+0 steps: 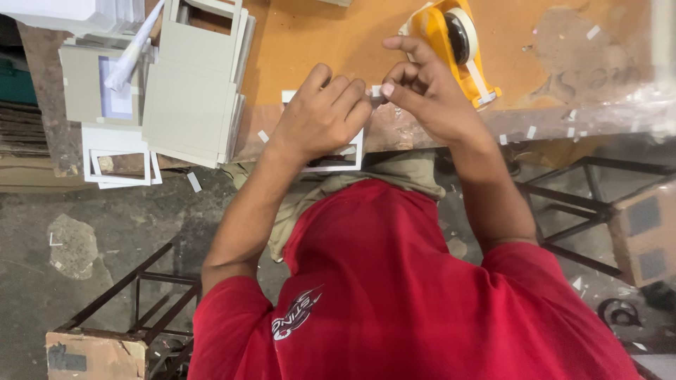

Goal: The person assembles white rectangular frames by folding and taping edges with a handheld tape dispenser. They repeatedly pick frames from a stack, fold the flaps, apply tape to secure corners, and set the finished frames aside on the table.

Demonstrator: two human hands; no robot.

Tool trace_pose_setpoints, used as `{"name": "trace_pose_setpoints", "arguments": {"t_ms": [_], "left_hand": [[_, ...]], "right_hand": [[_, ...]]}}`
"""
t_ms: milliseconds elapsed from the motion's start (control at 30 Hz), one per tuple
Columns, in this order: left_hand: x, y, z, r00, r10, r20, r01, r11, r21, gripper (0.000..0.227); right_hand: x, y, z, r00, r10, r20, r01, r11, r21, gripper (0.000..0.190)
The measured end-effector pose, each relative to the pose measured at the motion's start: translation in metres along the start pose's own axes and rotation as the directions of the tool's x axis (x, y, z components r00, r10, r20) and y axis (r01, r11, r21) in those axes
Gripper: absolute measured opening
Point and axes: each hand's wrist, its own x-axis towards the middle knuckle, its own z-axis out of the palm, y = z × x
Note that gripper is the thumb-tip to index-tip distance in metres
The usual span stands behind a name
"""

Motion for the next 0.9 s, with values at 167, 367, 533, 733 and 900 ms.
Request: {"name": "trace_pose_setpoints", "arguments": {"t_ms": [167, 367, 533, 733, 900], "left_hand": [[0.001, 0.002, -0.001, 1.000, 0.008, -0.008, -0.008, 1.000, 0.022, 0.009], [-0.002, 0.002, 0.001, 1.000, -0.004, -0.020, 0.005, 1.000, 0.029, 0.009], [-0.006, 0.003, 0.004, 1.000, -0.005, -0.025, 0.005, 0.999, 0.032, 0.010], [-0.008, 0.003, 0.006, 1.000, 0.000, -0.029, 0.001, 1.000, 0.031, 0.011], [-0.010, 0.005, 0.006, 1.000, -0.007, -0.025, 0.008, 0.999, 0.034, 0.013]], "right_hand": [[0.001, -0.004, 0.004, 0.999, 0.041, -0.017, -0.042, 0.998, -0.049, 0.054], [0.006, 0.003, -0.002, 0.996, 0.093, -0.012, -0.093, 0.995, 0.019, 0.051], [0.004, 0.009, -0.004, 0.996, 0.085, 0.009, -0.086, 0.996, 0.031, 0.049], [0.006, 0.010, -0.001, 0.994, 0.111, -0.024, -0.108, 0.989, 0.102, 0.049], [0.008, 0.006, 0.005, 0.990, 0.136, -0.044, -0.127, 0.978, 0.164, 0.048]]}}
